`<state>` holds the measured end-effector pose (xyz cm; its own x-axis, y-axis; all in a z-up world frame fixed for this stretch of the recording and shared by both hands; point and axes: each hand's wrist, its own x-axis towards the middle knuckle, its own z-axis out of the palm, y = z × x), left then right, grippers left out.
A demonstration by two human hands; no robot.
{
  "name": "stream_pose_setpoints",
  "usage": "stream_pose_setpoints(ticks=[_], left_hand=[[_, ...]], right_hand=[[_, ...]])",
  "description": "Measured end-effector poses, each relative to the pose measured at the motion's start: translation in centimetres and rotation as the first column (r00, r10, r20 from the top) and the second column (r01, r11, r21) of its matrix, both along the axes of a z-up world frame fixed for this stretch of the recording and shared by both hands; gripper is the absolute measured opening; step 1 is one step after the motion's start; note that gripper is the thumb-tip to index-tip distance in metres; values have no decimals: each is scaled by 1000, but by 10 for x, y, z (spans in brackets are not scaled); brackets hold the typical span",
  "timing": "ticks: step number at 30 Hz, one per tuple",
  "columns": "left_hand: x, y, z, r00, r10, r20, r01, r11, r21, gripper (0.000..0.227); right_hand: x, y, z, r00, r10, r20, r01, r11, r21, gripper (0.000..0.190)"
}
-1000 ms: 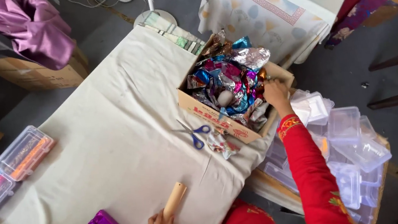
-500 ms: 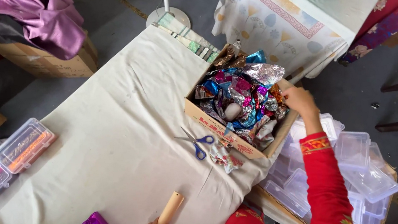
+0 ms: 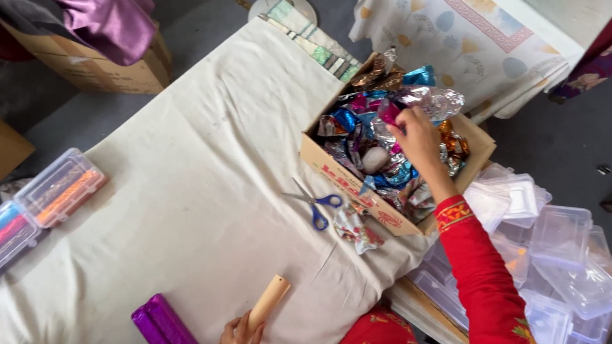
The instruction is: Packaging decorative cylindrical ornaments or bangles into plastic storage boxes.
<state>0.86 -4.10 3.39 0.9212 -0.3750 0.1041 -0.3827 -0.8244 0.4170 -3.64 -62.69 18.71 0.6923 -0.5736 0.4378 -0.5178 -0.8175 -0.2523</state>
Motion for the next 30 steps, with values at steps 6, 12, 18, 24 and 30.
stream_pose_setpoints(ticks=[6, 12, 18, 24, 30], left_hand=[[-10, -7, 7, 996, 52, -71, -56, 997, -60, 51], [-10, -4, 13, 997, 40, -72, -47, 995, -91, 50], [-11, -4, 7, 995, 45, -92, -56, 992, -116, 50], [-13, -7, 7, 998, 8, -66, -9, 1000, -27, 64], [-9, -31, 69, 999, 44, -4, -45, 996, -81, 94]], right_hand=[[-12, -5, 31, 976, -21, 215, -44, 956, 290, 27], [-24, -24, 38, 746, -182, 640, -342, 720, 604, 23], [-20, 4, 61, 757, -111, 644, -418, 676, 607, 13], [-16, 26, 39, 802, -208, 561, -337, 617, 711, 16], [-41, 60, 23, 683, -185, 706, -390, 725, 568, 23]])
